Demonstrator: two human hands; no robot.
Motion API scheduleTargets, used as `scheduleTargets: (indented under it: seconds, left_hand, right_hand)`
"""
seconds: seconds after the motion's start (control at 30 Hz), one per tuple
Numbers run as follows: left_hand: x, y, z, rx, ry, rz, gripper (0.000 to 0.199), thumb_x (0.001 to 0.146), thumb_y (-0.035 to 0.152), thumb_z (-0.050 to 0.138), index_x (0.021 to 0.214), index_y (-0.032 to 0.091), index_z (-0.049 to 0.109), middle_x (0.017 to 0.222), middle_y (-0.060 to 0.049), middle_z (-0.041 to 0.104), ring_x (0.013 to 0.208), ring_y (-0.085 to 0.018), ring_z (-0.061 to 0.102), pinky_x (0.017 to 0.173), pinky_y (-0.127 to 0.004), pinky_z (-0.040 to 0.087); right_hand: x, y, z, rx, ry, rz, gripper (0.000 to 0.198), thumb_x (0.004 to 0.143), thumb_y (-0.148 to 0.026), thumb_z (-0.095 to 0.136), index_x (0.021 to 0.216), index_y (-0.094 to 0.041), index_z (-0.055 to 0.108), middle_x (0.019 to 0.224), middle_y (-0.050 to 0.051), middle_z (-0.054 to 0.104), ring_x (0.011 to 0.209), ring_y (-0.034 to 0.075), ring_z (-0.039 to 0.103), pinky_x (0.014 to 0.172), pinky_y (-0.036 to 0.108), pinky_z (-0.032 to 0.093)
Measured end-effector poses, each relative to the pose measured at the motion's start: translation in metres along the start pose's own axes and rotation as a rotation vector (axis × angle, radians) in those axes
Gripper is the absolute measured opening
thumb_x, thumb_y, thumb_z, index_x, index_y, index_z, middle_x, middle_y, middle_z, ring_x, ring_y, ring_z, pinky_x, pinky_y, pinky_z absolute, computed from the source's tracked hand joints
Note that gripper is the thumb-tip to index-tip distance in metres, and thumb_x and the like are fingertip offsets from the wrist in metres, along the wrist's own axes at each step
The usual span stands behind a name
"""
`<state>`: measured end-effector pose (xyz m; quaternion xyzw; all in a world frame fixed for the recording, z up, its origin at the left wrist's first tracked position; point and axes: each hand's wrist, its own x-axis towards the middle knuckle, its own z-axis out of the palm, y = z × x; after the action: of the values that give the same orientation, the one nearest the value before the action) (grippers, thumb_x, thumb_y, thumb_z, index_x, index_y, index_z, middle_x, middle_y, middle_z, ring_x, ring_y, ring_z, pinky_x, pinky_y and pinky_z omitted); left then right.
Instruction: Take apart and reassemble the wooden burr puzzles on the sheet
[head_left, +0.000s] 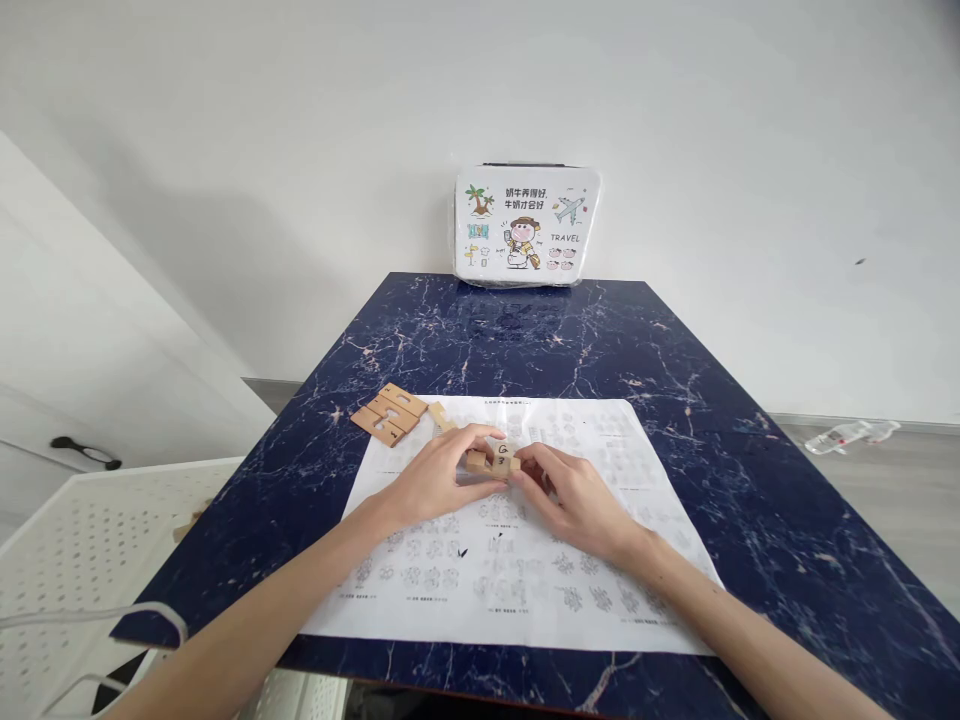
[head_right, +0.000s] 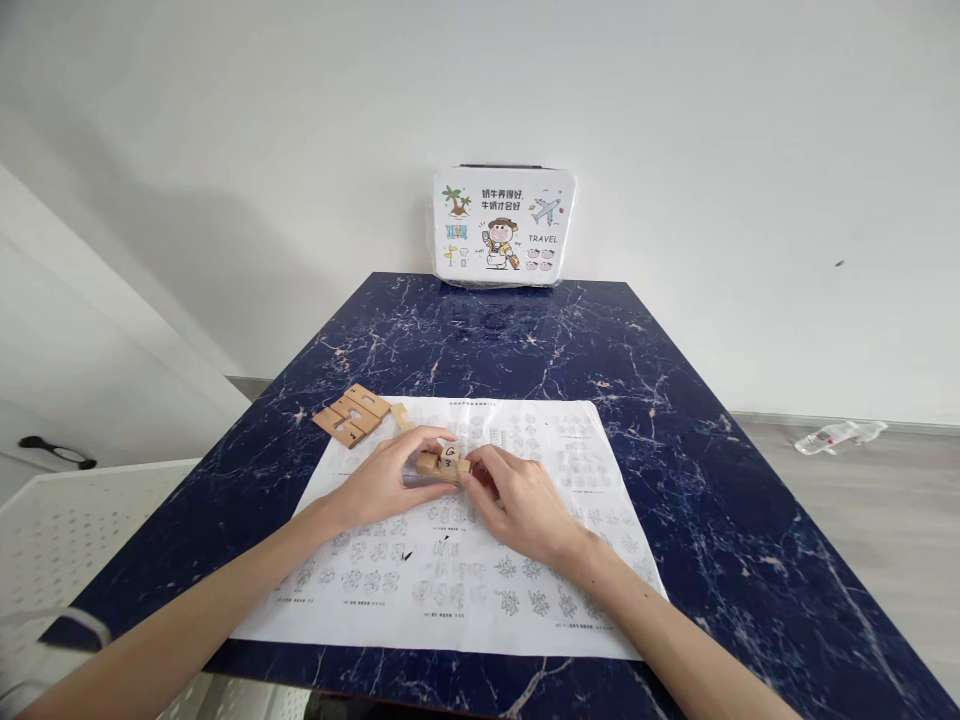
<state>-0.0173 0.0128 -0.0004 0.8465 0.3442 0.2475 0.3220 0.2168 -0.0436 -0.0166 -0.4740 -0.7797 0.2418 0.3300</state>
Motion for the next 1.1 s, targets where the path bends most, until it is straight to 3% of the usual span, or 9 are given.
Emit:
scheduleTargets:
  seconds: [0.17,0.5,0.83,1.1]
  left_hand:
    - [0.000,0.002,0.002,0.043,0.028,0.023,0.051,0.089,0.041,0.082,0.133,0.030,0.059,0.122,-0.008,0.074,0.109,-0.027,0.074,0.094,-0.044,0.061]
    - [0.003,0.007,0.005,0.059,0.072,0.016,0.046,0.089,0.040,0.080,0.127,0.027,0.058,0.117,-0.007,0.074,0.108,-0.028,0.074,0.090,-0.043,0.060]
    - [0.005,0.004,0.011,0.142,0.145,0.038,0.054,0.077,0.024,0.087,0.122,0.026,0.057,0.105,-0.003,0.073,0.100,-0.027,0.074,0.093,-0.043,0.057]
    - [0.006,0.003,0.011,0.136,0.144,0.042,0.050,0.079,0.025,0.084,0.121,0.027,0.055,0.092,0.001,0.072,0.090,-0.025,0.073,0.090,-0.042,0.057]
  right_hand:
    - [0.000,0.000,-0.001,-0.061,0.011,-0.051,0.016,0.105,-0.031,0.046,0.101,-0.021,0.058,0.081,0.002,0.066,0.060,0.015,0.053,0.059,0.032,0.041]
    - [0.001,-0.004,0.002,-0.048,0.025,-0.002,0.017,0.104,-0.032,0.048,0.095,-0.021,0.057,0.068,-0.002,0.057,0.052,0.013,0.044,0.053,0.030,0.035]
    - [0.000,-0.003,0.008,-0.079,0.048,-0.023,0.021,0.100,-0.034,0.052,0.082,-0.025,0.045,0.057,-0.006,0.046,0.047,0.012,0.042,0.050,0.029,0.033]
    - [-0.003,-0.010,0.006,-0.054,0.007,-0.072,0.022,0.098,-0.034,0.055,0.081,-0.024,0.046,0.058,-0.006,0.047,0.047,0.010,0.036,0.049,0.027,0.032]
